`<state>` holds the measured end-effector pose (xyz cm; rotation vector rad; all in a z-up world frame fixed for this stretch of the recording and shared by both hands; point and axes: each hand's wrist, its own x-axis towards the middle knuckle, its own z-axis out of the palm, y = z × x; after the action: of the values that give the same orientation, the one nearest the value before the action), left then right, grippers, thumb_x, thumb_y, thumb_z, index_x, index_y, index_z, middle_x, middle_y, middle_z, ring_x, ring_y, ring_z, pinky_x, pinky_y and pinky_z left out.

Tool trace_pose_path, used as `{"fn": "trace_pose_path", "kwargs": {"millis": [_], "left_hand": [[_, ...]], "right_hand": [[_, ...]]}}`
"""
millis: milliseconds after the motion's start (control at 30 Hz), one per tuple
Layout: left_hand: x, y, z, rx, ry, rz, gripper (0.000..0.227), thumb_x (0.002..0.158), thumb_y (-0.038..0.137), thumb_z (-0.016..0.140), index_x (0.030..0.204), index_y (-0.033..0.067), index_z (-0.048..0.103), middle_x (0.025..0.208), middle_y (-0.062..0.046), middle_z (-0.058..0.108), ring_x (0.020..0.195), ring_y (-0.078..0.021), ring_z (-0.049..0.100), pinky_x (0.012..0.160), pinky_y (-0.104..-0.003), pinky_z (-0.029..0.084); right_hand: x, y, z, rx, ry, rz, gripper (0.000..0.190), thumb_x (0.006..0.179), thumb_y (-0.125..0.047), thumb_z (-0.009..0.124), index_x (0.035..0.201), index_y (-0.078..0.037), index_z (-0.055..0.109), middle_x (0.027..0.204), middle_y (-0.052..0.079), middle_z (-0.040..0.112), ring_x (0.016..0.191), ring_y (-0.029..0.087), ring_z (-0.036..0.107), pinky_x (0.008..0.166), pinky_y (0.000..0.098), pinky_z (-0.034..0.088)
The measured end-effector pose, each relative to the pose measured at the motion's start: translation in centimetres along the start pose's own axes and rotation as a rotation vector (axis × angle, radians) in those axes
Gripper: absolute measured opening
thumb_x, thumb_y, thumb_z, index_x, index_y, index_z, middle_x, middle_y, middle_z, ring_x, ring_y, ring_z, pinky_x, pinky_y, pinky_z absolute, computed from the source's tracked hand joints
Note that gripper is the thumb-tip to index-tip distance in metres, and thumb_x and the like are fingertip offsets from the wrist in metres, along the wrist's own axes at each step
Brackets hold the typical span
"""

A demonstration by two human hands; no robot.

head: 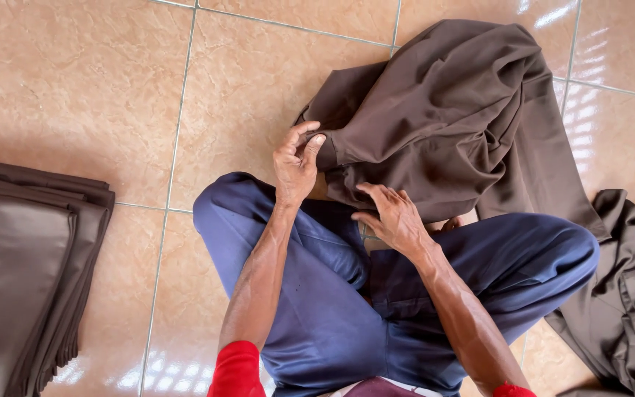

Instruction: A person sitting on the floor folds brown trousers, smoothing the fabric and stacking them.

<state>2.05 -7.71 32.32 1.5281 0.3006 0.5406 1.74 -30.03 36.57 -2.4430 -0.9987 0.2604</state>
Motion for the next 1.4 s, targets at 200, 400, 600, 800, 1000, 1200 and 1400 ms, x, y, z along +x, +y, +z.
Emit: {"fn": "trace_pose_path", "kwargs": {"millis": [200,400,600,800,1000,1200,1400], "left_hand": [[-0.2,-0.3,0.1,-0.032,-0.021,-0.028,0.019,0.101,0.013,0.068,0.119,0.0149,0.074,0.093,-0.009,0.076,0.088,-0.0104,0.07,0.081,-0.031,0.061],[0.0,-0.8,-0.3,0.023,-0.183,-0.016,0.024,0.097,0.014,0.074,0.12,0.0117,0.072,0.102,-0.008,0.077,0.097,-0.02,0.074,0.086,-0.035,0.06],[-0.1,-1.0,-0.5,0.021,-0.231,-0.02,0.015,0.096,0.016,0.074,0.111,0.0148,0.078,0.099,-0.005,0.079,0.096,-0.0142,0.073,0.086,-0.031,0.059],[0.6,0.9,-1.8,-0.181,-0.01,0.024,0.016,0.1,0.012,0.069,0.113,0.0076,0.077,0.094,-0.011,0.079,0.094,-0.0125,0.072,0.086,-0.031,0.06],[0.6,2.5,-2.7,-0.276,-0.044,0.023,0.015,0.097,0.013,0.073,0.109,0.0054,0.077,0.092,-0.012,0.08,0.091,-0.0126,0.074,0.085,-0.03,0.06],[1.0,0.5,-4.5,-0.364,-0.129,0.001,0.024,0.103,0.02,0.063,0.112,0.0025,0.077,0.098,-0.015,0.079,0.098,-0.0116,0.068,0.086,-0.03,0.059],[0.9,0.7,-4.6,-0.21,-0.154,0.038,0.037,0.077,-0.001,0.086,0.113,0.0025,0.078,0.096,-0.017,0.078,0.095,-0.0185,0.073,0.083,-0.034,0.061]], "right_hand": [[-0.1,2.6,2.4,-0.087,0.142,-0.141,0.019,0.1,-0.03,0.064,0.115,-0.023,0.073,0.088,0.002,0.059,0.076,0.025,0.062,0.069,0.0373,0.048],[0.3,0.9,0.8,-0.023,0.331,-0.26,0.018,0.096,-0.013,0.068,0.111,-0.019,0.076,0.113,0.003,0.066,0.092,0.026,0.068,0.077,0.0348,0.049],[0.9,-0.6,0.0,-0.015,0.308,-0.231,0.03,0.102,-0.009,0.058,0.127,-0.018,0.07,0.096,0.003,0.067,0.078,0.027,0.064,0.067,0.0352,0.049],[1.9,-4.6,-1.6,0.154,0.251,-0.292,0.022,0.1,-0.01,0.062,0.118,-0.015,0.074,0.088,0.005,0.07,0.07,0.028,0.066,0.061,0.0362,0.054],[6.6,-6.1,-2.7,0.149,0.327,-0.339,0.016,0.094,-0.017,0.074,0.109,-0.013,0.076,0.078,0.006,0.066,0.065,0.026,0.064,0.057,0.037,0.054],[10.4,-4.8,-1.1,0.303,0.402,-0.185,0.016,0.093,-0.016,0.079,0.102,-0.005,0.074,0.071,0.013,0.067,0.062,0.03,0.068,0.054,0.0375,0.052],[10.8,-4.0,-0.2,0.441,0.385,-0.119,0.018,0.089,-0.017,0.083,0.097,-0.006,0.072,0.071,0.009,0.072,0.065,0.024,0.072,0.056,0.0342,0.054]]}}
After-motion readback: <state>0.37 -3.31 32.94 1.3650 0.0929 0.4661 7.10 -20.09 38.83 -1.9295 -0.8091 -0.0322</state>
